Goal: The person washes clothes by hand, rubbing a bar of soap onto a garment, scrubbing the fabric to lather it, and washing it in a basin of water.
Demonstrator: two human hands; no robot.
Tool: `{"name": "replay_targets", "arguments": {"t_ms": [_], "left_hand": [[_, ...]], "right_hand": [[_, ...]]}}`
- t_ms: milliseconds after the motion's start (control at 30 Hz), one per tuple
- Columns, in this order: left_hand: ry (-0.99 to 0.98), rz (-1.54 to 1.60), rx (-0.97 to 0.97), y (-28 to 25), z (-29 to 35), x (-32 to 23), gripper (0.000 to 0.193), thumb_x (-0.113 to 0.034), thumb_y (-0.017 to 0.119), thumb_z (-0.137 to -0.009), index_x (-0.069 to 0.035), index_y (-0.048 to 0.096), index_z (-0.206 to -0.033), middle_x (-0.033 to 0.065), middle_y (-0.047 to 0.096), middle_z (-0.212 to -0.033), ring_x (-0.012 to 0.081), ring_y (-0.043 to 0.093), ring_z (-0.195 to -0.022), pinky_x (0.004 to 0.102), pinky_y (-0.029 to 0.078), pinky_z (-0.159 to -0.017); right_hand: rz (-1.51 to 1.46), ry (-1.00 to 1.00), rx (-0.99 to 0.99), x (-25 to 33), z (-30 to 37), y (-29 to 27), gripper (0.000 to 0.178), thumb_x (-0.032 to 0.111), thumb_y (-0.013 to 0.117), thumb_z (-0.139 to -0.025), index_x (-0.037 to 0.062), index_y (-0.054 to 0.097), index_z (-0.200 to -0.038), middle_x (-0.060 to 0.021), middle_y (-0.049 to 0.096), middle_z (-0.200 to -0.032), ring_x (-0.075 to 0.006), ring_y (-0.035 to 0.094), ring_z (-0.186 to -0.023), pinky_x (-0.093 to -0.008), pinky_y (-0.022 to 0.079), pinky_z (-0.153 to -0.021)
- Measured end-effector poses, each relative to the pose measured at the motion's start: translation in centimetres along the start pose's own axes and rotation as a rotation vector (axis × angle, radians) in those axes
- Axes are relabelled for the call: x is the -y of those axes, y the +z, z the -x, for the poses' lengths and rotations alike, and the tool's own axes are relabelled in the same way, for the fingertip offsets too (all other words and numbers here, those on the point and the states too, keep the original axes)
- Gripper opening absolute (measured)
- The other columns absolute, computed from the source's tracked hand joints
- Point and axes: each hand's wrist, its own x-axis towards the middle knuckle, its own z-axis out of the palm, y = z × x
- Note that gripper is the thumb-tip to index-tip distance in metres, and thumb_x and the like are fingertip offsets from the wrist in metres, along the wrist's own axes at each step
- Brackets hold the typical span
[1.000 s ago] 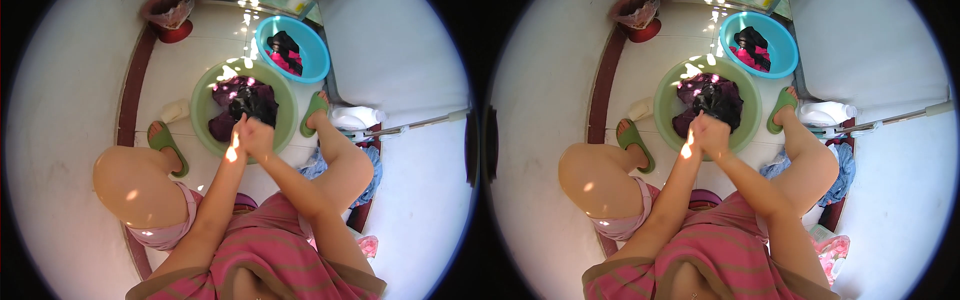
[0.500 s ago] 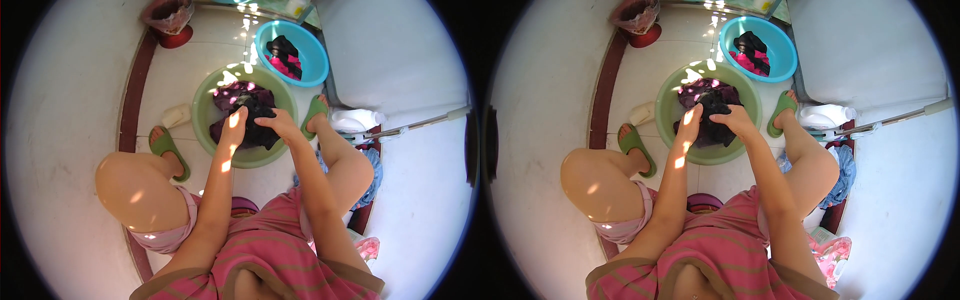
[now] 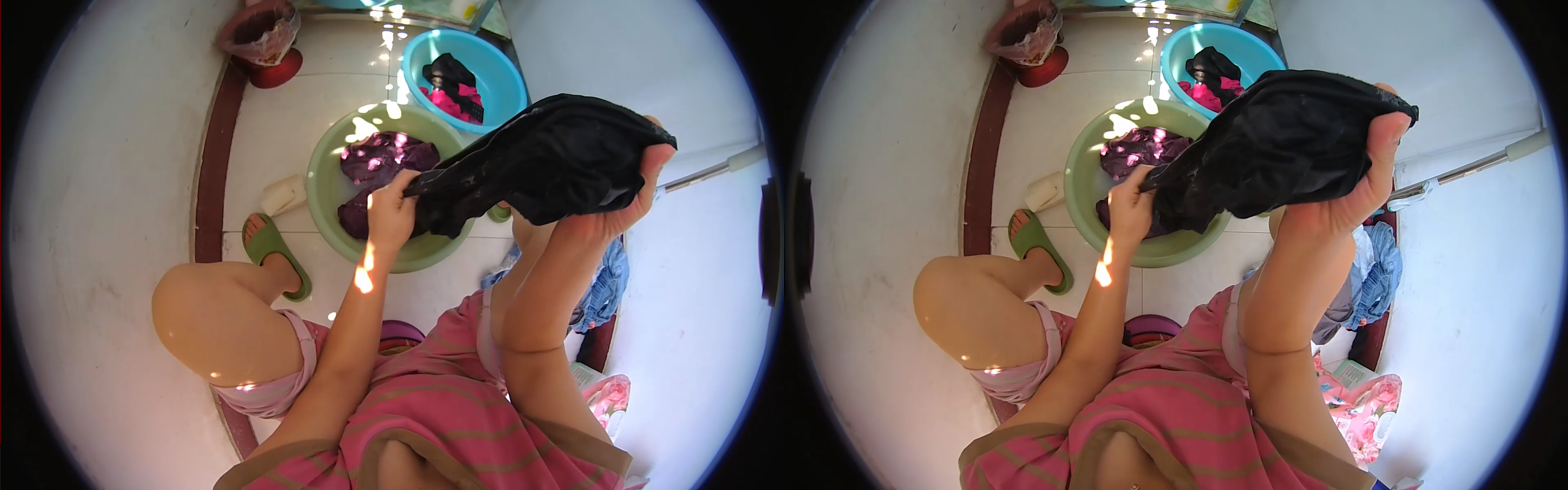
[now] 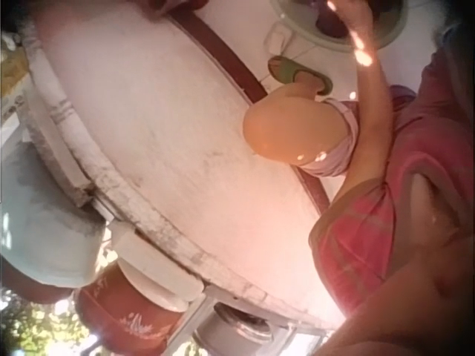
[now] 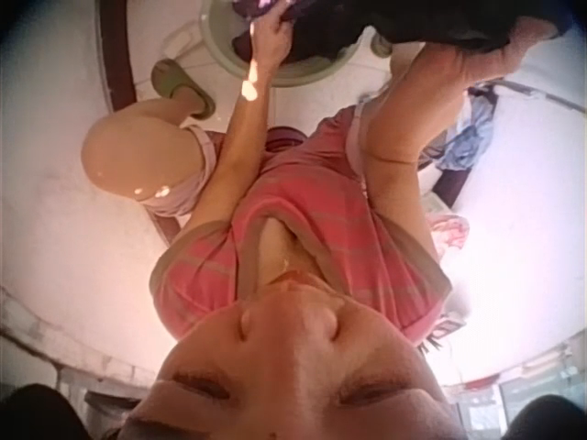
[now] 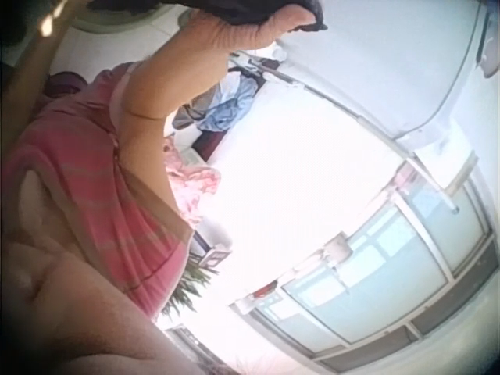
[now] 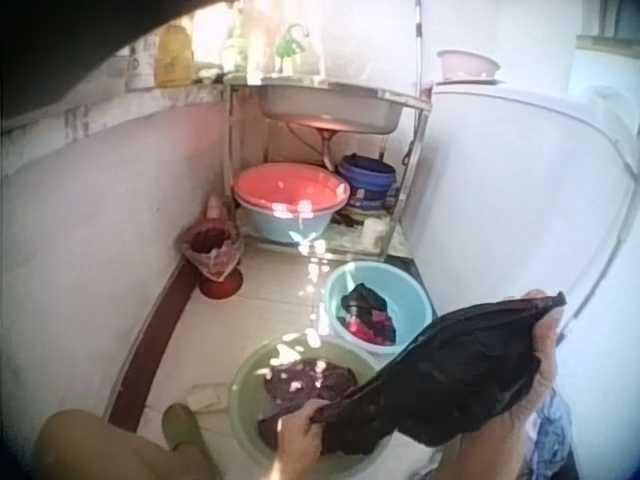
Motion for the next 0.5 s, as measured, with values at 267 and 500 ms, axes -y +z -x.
{"name": "replay_targets", "arguments": {"t_ms": [267,500], "left_hand": [[-0.088,0.947,-0.097,-3.8,-1.7,0.1,0.034,-0.022,0.044,-0.093,0.004,0.056,-0.111,0.0144,0.063,-0.105,0.0223,0.06,-0.099,0.0327,0.047,-0.091],[-0.295,1.031,0.03,-6.1,-1.2,0.2,0.041,-0.023,0.043,-0.092,0.003,0.05,-0.123,0.0113,0.059,-0.117,0.0194,0.058,-0.104,0.0303,0.044,-0.093]], "right_hand": [[1.67,-0.109,0.007,-6.1,-0.4,-9.4,0.023,0.014,0.07,-0.08,0.0024,0.055,-0.093,-0.0114,0.064,-0.094,-0.0242,0.059,-0.086,-0.0329,0.046,-0.079],[1.162,0.926,0.431,-14.4,6.7,-10.1,0.079,0.011,0.08,-0.066,0.005,0.033,-0.13,-0.0145,0.053,-0.126,-0.0251,0.059,-0.095,-0.0348,0.047,-0.082]]}}
